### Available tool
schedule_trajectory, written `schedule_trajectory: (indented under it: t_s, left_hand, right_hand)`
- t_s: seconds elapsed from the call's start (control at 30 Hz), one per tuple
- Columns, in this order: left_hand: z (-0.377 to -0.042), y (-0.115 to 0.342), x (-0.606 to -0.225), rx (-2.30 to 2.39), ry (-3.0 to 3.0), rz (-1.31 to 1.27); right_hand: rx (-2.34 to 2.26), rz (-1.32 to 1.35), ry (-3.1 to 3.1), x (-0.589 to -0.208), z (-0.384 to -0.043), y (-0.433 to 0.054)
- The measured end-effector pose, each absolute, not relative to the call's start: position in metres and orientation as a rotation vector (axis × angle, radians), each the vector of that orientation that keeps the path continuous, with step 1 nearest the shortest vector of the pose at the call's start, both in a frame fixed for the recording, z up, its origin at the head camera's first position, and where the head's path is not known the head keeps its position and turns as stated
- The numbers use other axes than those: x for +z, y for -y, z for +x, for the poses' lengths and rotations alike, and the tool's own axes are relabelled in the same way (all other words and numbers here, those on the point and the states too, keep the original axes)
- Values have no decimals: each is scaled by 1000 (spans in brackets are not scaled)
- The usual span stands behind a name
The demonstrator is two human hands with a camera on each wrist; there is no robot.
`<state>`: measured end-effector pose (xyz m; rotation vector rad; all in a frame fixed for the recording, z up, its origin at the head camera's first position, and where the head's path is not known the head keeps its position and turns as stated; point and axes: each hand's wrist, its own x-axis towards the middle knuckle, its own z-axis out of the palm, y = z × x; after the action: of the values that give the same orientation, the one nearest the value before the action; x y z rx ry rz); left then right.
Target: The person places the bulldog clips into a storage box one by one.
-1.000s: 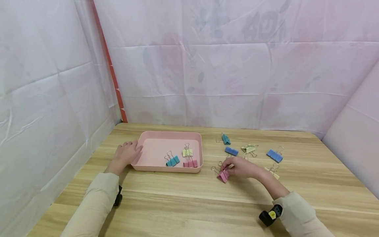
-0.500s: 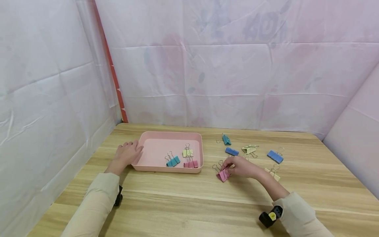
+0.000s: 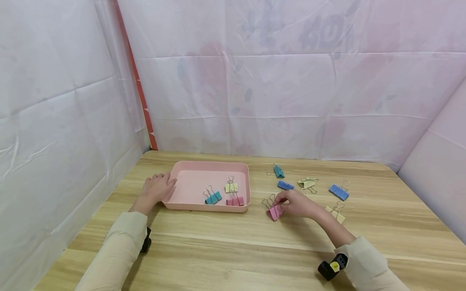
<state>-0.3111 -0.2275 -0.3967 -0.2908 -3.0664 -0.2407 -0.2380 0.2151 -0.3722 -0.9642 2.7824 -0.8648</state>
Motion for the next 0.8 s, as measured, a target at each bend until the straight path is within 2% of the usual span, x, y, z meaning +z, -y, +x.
schedule_trajectory:
  t_s: [0.8]
  left_hand:
    - [-311, 228, -397, -253, 3072, -286]
  right_hand:
    - [-948, -769, -2919, -367, -237, -204]
